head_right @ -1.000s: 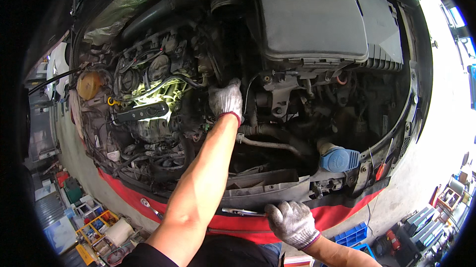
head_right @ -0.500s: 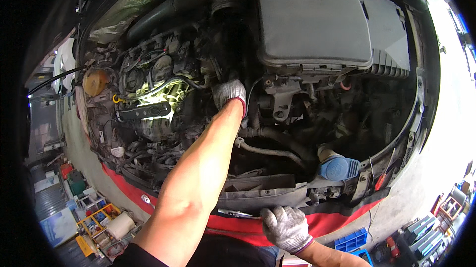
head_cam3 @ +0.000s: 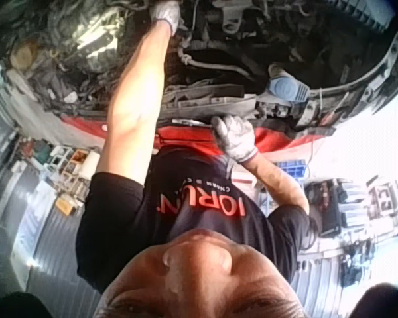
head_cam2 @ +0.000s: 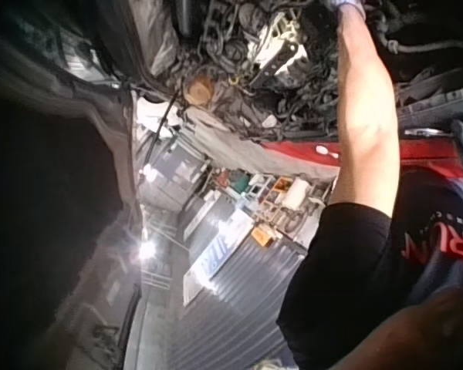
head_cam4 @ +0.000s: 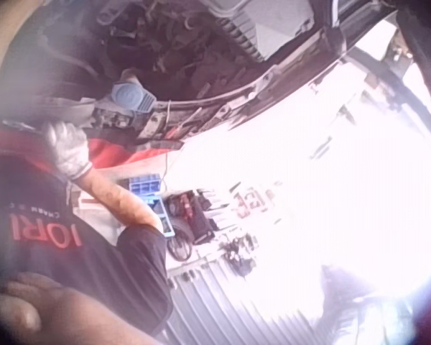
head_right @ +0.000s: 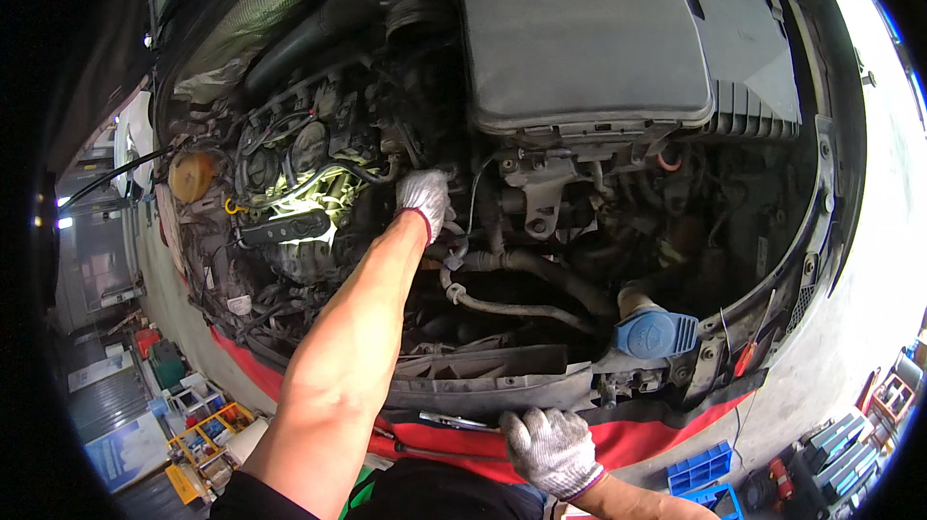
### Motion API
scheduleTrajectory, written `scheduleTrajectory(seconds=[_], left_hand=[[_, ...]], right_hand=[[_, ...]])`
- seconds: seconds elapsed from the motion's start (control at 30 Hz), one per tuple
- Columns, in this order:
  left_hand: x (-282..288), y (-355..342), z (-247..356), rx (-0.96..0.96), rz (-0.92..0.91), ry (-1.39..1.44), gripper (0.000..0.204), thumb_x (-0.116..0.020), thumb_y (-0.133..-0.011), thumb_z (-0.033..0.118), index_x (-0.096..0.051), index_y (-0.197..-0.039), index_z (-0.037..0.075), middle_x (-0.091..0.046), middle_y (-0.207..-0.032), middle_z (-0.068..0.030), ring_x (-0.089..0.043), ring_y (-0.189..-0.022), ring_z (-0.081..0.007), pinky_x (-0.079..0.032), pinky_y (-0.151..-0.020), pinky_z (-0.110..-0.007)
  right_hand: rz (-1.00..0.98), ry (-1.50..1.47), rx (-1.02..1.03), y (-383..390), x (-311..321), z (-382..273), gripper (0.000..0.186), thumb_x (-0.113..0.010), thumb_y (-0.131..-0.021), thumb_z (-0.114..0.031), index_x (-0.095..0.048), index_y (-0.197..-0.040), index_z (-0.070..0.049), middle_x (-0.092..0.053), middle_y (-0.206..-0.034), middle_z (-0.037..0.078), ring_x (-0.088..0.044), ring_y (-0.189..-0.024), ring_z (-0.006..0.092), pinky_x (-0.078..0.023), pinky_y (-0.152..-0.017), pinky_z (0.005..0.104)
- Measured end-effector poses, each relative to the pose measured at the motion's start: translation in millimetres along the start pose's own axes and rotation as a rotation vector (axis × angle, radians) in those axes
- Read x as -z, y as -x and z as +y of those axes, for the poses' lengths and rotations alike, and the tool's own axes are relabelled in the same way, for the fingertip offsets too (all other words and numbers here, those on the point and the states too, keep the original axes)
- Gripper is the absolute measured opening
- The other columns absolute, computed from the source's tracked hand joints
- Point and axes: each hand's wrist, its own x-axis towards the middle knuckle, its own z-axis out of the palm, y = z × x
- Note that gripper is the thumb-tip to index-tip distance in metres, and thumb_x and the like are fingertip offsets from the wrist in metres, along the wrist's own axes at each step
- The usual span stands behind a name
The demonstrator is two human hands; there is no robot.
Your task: The person works under the hood of a white car in a garage, using a flashlight and pliers to manipulate hoses and connectors within the engine bay. The person repeatedly reaches into the engine compartment, adjusts components, and briefly walks to a tool cart to retrieve items before returning to the engine.
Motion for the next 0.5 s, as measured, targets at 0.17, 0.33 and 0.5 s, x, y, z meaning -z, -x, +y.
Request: scheduleTrajectory(seconds=[0.17,0.33,0.5], left_hand=[[23,69,90,0.296,-0.016,0.648,0.03,-0.07,-0.089,0.029,-0.065,-0.089,0.0,-0.061,-0.064,-0.0124,-0.059,-0.049,-0.0256,-0.049,-0.05,-0.04],[14,82,50,0.054,0.114,0.658,0.038,-0.069,-0.094,0.025,-0.064,-0.117,-0.004,-0.072,-0.111,-0.016,-0.069,-0.098,-0.0239,-0.054,-0.089,-0.035],[17,71,33,0.019,-0.03,1.238,0.026,-0.064,-0.096,0.022,-0.065,-0.111,0.0,-0.072,-0.089,-0.0079,-0.069,-0.081,-0.0199,-0.056,-0.078,-0.035]], right_hand=[[0.078,0.045,-0.039,1,3,-1,0.025,-0.073,-0.069,-0.017,-0.066,-0.093,-0.016,-0.057,-0.074,0.005,-0.058,-0.059,0.0251,-0.046,-0.051,0.04],[0.086,0.015,-0.063,-3,6,-4,0.023,-0.075,-0.069,-0.018,-0.068,-0.091,-0.017,-0.059,-0.073,0.004,-0.059,-0.06,0.0242,-0.047,-0.052,0.0392],[0.061,-0.003,-0.097,-9,9,-3,0.021,-0.076,-0.068,-0.019,-0.069,-0.087,-0.017,-0.061,-0.072,0.003,-0.061,-0.061,0.0237,-0.049,-0.054,0.0393]])
